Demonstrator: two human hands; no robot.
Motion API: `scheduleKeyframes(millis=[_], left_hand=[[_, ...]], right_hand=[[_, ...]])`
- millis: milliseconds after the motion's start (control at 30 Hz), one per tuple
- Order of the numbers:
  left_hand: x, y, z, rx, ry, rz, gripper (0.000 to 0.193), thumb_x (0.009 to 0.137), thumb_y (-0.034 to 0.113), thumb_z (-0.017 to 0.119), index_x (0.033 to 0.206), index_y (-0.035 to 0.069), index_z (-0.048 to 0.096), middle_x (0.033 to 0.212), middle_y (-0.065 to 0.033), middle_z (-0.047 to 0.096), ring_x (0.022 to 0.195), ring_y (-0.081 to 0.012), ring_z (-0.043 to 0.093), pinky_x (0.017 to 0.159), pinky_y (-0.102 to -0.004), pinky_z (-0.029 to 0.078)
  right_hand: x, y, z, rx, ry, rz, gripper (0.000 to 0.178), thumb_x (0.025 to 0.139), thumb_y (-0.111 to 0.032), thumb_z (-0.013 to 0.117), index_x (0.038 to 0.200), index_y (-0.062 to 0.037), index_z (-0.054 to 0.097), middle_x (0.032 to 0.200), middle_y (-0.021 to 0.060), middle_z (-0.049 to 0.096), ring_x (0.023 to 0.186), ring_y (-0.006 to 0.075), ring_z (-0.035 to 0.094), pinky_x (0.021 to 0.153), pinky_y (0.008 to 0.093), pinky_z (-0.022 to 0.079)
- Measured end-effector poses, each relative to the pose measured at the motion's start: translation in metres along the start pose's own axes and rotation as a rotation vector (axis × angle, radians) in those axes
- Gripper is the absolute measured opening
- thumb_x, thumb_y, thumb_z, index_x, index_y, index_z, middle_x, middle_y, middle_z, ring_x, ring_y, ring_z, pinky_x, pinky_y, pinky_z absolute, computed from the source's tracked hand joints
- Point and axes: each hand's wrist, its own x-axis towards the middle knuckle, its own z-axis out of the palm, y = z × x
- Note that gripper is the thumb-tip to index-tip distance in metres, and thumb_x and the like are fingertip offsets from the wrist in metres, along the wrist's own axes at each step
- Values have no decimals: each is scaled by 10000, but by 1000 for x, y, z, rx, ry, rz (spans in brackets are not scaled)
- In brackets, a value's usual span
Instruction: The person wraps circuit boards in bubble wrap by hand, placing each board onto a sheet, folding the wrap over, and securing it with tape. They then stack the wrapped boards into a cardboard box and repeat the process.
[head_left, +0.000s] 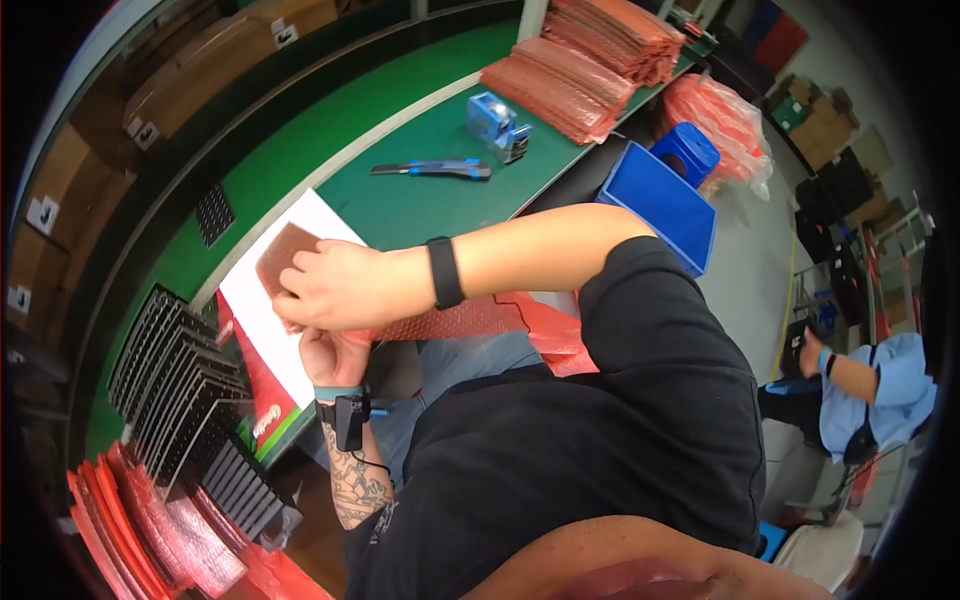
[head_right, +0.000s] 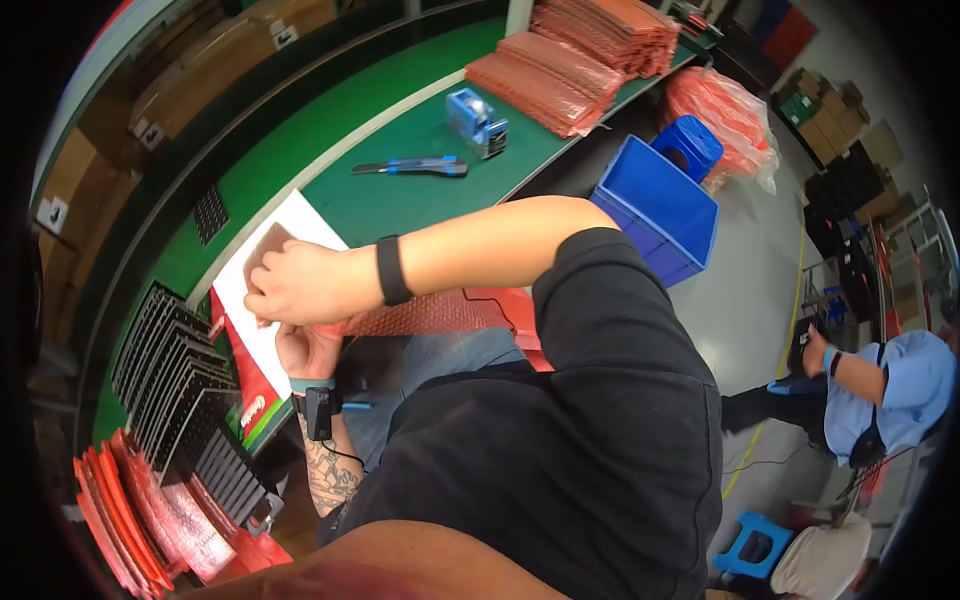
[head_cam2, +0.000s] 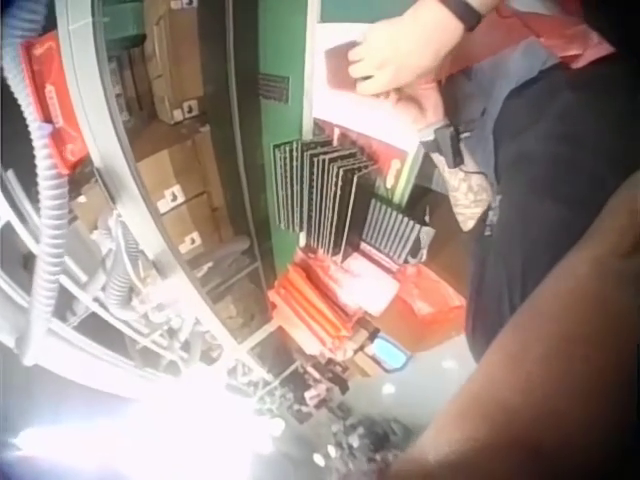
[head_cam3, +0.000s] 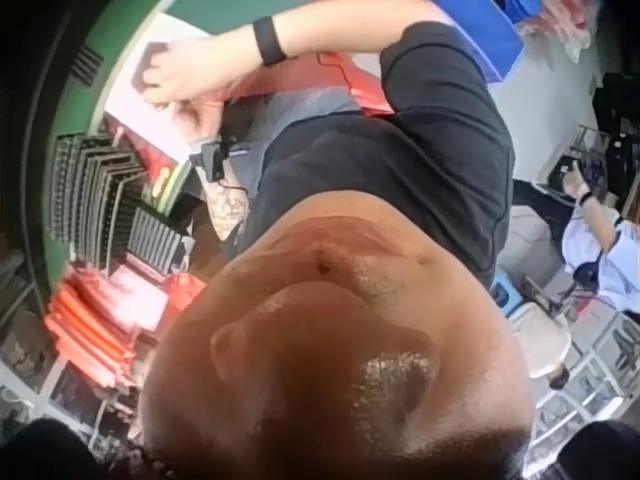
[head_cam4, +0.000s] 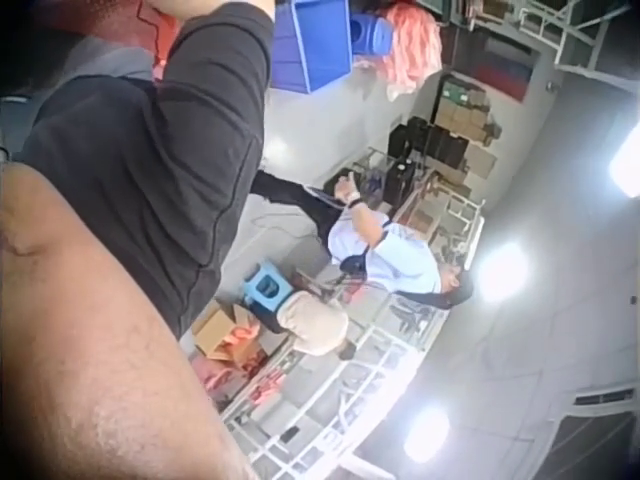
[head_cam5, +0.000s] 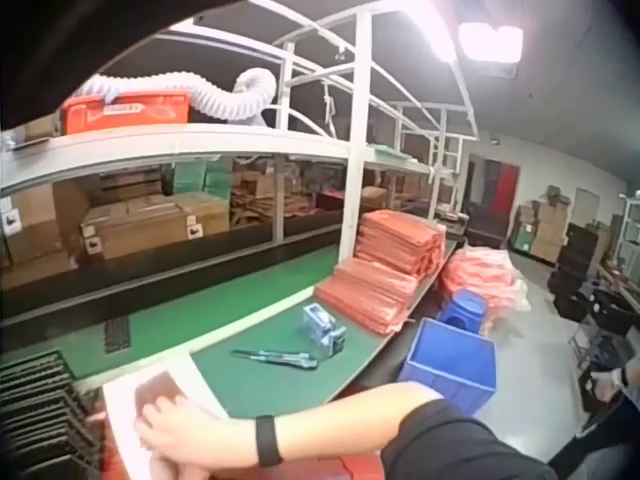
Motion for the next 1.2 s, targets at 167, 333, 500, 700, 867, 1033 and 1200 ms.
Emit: scheduleKeyframes(millis=[167,333,500,700,867,1033,1200], left_hand=[[-19,-4,-29,-101,-261,-86,460,1073,370,400,1437,100,480,1434,-158,548,1335,-330,511,1149,-582,359],[-29,-9,4,51,47,-8,510,1091,469,333,1423,108,475,1397,-143,568,1294,-326,547,1076,-564,453],[-30,-9,-1,176,171,-25,491,1103,426,332,1410,64,455,1369,-147,576,1234,-315,595,1028,-533,516],[-23,-8,-8,303,217,5,445,1110,337,370,1398,4,429,1303,-174,589,1192,-297,625,981,-485,564],[-19,-9,4,386,257,8,440,1115,300,353,1390,-35,430,1305,-186,589,1212,-301,614,1016,-485,542],[-15,-5,6,388,288,57,407,1100,248,424,1393,-34,431,1287,-171,595,1166,-284,636,973,-454,574],[-10,-7,2,381,340,64,367,1091,192,452,1372,-42,467,1303,-159,602,1177,-263,627,1003,-436,542]], right_hand=[[-24,4,36,251,-177,-32,554,707,-473,798,1035,-71,605,995,77,569,960,257,562,785,386,476],[-32,0,50,344,-231,136,664,643,-465,859,1098,-63,591,1032,123,546,1005,311,558,832,424,479],[-36,13,49,533,-281,200,502,683,-333,865,1056,-62,666,1059,98,603,1024,298,590,872,415,484],[-52,9,63,526,-225,195,301,711,-246,844,913,-56,727,1044,73,658,988,272,631,846,395,514],[-52,15,64,492,-169,191,280,713,-222,837,914,-61,729,1035,69,667,972,283,641,808,389,538],[-53,29,66,653,-122,340,239,769,-209,815,934,-62,723,973,56,671,977,243,642,826,380,526],[-71,37,83,1201,-184,1030,236,863,-239,794,955,-37,714,888,57,699,834,159,686,678,311,534]])
